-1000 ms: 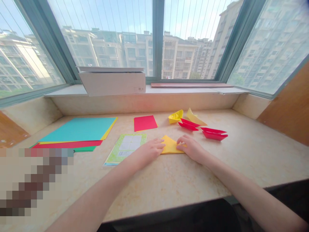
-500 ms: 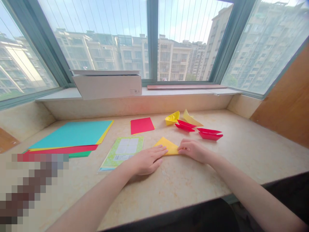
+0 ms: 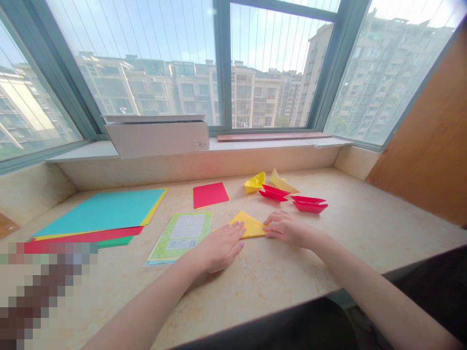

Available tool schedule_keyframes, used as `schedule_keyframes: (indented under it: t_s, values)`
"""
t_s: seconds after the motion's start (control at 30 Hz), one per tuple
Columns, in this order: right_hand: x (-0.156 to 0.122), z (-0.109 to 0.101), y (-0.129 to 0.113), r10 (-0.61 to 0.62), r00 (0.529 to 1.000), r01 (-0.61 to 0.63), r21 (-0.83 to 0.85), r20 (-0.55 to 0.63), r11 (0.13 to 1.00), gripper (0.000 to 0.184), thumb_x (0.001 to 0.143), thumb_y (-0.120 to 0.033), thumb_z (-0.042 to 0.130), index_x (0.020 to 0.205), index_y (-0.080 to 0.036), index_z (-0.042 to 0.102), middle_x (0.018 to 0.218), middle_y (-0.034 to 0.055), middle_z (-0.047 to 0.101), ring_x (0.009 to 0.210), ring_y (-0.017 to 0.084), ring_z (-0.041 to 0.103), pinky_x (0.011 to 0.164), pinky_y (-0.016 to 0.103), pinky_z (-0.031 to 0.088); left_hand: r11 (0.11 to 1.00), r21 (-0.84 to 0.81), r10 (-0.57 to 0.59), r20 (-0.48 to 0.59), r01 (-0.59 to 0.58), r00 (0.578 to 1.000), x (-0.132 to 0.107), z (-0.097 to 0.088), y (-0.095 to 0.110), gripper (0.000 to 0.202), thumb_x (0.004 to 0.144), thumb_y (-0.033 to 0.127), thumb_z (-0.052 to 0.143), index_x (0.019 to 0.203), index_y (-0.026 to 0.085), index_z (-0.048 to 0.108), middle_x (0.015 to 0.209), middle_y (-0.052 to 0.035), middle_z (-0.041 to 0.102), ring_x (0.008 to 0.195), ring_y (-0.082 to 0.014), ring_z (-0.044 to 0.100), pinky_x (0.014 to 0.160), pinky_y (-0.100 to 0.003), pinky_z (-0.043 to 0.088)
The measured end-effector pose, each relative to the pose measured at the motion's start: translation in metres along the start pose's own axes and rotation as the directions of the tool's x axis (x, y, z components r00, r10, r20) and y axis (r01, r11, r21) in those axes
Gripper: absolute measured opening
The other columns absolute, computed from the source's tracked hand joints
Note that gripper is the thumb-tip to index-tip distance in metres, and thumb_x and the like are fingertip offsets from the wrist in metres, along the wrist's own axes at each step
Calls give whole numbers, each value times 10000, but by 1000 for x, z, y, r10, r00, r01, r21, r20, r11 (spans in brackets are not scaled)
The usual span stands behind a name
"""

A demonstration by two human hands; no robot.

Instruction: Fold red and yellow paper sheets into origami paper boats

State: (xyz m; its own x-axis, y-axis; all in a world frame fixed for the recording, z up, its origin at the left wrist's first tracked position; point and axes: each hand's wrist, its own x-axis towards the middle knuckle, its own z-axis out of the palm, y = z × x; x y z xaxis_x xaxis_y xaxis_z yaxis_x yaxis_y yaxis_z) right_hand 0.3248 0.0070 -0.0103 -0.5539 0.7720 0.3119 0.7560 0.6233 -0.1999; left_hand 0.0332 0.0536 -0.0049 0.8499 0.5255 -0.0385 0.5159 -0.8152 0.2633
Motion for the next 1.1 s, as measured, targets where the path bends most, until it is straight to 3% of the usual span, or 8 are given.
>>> schedule_keyframes:
  t_s: [0.2, 0.43, 0.6, 0.7, 0.77, 0.9, 1.0, 1.1]
  values:
    - [10, 8, -6, -114, 977, 87, -155, -178, 984, 281, 1060, -214, 460, 1030, -193, 739, 1044, 111, 757, 999, 254, 671, 890, 426, 509, 992, 127, 26, -245, 6, 969, 8, -6, 8, 412, 1037, 349, 413, 1313, 133, 631, 1372, -163, 656, 1284, -283, 601, 1120, -445, 435]
    - [25, -3, -27, -120, 869, 6, -233, -480, 972, 279, 1063, -182, 446, 990, -202, 714, 895, 94, 751, 838, 231, 665, 772, 375, 483, 953, 282, 48, -500, 111, 865, 12, -22, 11, 156, 1009, 217, 490, 1079, 174, 622, 1013, -104, 724, 936, -266, 689, 822, -383, 562]
    - [21, -5, -39, -140, 815, 61, -158, -562, 986, 163, 1034, -264, 559, 1111, -205, 690, 967, 90, 772, 839, 225, 687, 793, 379, 508, 926, 375, 171, -527, 47, 832, 1, -26, 7, 239, 1030, 116, 384, 1006, 180, 613, 858, -68, 725, 766, -217, 703, 662, -301, 537]
    - [17, -3, -40, -90, 785, 139, 33, -613, 990, 189, 995, -331, 643, 1142, -221, 689, 996, 85, 788, 882, 236, 714, 821, 392, 539, 928, 370, 253, -521, -51, 815, -4, -27, 5, 277, 1042, 113, 347, 1049, 165, 619, 899, -82, 743, 786, -215, 722, 650, -293, 537]
    - [16, -2, -39, 2, 768, 151, 184, -640, 971, 112, 977, -327, 668, 1010, -246, 739, 920, 57, 799, 831, 231, 726, 807, 393, 546, 928, 362, 278, -522, -86, 806, -5, -29, 4, 260, 1063, 174, 369, 1040, 162, 628, 854, -72, 742, 733, -208, 721, 609, -286, 519]
    - [14, -3, -33, 265, 702, 45, 411, -662, 910, 157, 909, -410, 740, 860, -271, 795, 792, 43, 790, 717, 227, 695, 711, 381, 541, 930, 359, 273, -543, -75, 794, -6, -32, -3, 293, 1065, 375, 463, 940, 169, 629, 753, -45, 723, 632, -196, 694, 545, -275, 474]
    - [14, -2, -25, 378, 655, 0, 500, -655, 866, 230, 864, -479, 773, 833, -252, 793, 752, 53, 778, 688, 228, 682, 654, 361, 540, 929, 348, 304, -536, -122, 788, -6, -30, -7, 366, 1080, 386, 424, 838, 178, 603, 656, -13, 683, 529, -152, 635, 490, -250, 400]
    - [14, 0, -22, 448, 643, 14, 594, -622, 804, 317, 869, -531, 746, 794, -225, 778, 718, 50, 760, 643, 209, 669, 595, 327, 538, 926, 318, 358, -562, -205, 745, -6, -25, -6, 432, 1098, 359, 372, 757, 179, 568, 559, 15, 611, 424, -106, 531, 450, -242, 319]
